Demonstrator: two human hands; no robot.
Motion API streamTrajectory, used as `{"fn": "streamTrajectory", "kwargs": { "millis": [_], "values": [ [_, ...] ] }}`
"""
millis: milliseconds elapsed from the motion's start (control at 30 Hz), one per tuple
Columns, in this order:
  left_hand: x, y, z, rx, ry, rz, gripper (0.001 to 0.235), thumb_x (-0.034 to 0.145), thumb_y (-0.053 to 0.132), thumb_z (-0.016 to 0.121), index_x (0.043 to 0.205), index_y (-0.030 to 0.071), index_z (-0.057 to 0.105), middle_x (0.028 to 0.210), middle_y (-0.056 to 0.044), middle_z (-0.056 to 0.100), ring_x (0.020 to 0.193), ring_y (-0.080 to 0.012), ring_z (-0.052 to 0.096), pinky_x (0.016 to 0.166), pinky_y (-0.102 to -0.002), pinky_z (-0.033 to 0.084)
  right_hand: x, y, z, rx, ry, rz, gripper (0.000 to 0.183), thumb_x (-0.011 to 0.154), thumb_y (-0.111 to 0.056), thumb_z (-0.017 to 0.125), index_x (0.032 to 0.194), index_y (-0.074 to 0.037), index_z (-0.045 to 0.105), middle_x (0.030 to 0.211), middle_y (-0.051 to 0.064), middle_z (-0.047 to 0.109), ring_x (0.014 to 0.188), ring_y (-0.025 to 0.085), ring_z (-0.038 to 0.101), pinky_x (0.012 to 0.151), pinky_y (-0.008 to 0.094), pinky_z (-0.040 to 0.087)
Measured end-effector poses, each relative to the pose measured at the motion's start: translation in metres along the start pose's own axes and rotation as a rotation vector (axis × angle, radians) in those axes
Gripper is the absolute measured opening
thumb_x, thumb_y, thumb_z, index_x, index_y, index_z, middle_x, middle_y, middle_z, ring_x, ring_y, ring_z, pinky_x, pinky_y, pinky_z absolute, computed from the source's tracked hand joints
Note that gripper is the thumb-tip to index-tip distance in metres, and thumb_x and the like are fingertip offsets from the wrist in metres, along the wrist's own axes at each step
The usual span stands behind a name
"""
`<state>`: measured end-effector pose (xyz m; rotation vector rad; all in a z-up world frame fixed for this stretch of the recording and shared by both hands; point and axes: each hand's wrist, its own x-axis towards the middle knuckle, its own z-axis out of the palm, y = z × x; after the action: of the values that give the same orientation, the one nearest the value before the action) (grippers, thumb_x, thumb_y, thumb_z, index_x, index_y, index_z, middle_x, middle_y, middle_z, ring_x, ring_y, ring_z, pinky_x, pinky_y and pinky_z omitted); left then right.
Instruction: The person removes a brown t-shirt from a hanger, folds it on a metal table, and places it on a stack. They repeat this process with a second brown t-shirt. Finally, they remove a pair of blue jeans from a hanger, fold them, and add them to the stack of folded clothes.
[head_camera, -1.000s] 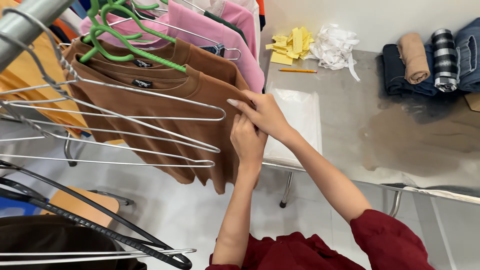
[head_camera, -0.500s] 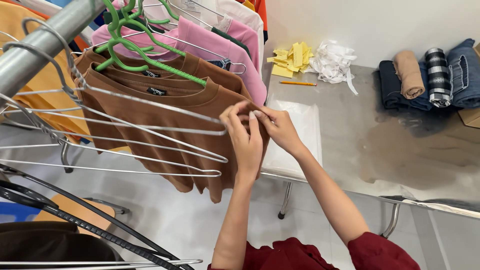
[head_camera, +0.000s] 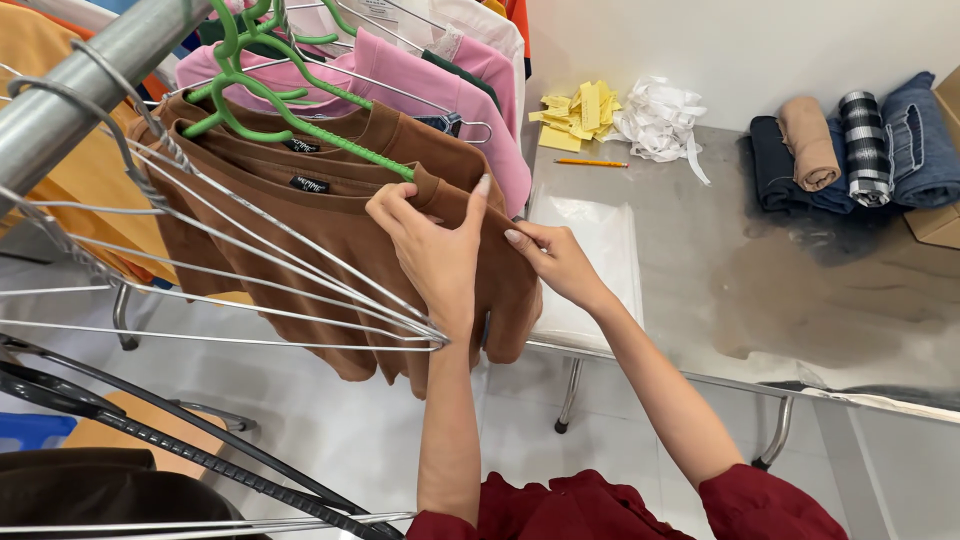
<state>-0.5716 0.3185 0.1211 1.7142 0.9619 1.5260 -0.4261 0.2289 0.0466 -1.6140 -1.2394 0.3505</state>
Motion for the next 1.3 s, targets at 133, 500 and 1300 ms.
{"fn": "streamTrajectory", "kwargs": {
  "millis": [133,500,1300],
  "values": [
    [-0.007,-0.006,0.006,0.155,-0.036,0.050,0.082,0.068,0.054,0.093,0.110,0.003,0.045,0.123,-0.017,0.036,0.102,-0.0436,0.057,0.090,-0.055,0.055,-0.006,-0.006,-0.002,0.060,-0.041,0.031,0.033,0.109,-0.026,0.053,0.084,-0.013,0.071,0.068,0.000,0.068,0.076,0.008,0.053,0.079,0.032,0.052],
    [-0.035,-0.013,0.017,0.278,-0.029,0.298,0.029,0.087,0.022,0.078,0.087,0.013,0.051,0.106,-0.003,0.050,0.094,-0.0282,0.061,0.075,-0.040,0.056,-0.027,-0.043,-0.007,0.085,-0.160,0.125,0.037,0.110,-0.030,0.050,0.083,-0.012,0.068,0.074,-0.002,0.064,0.081,0.011,0.052,0.083,0.031,0.050],
    [-0.066,-0.047,-0.002,0.389,0.156,0.665,0.026,0.104,0.018,0.063,0.082,0.006,0.055,0.143,-0.012,0.057,0.084,-0.0222,0.067,0.069,-0.031,0.056,-0.044,-0.010,0.012,0.181,-0.097,0.294,0.033,0.108,-0.033,0.051,0.108,-0.013,0.077,0.093,0.002,0.074,0.094,0.013,0.059,0.099,0.038,0.048]
  ]
}}
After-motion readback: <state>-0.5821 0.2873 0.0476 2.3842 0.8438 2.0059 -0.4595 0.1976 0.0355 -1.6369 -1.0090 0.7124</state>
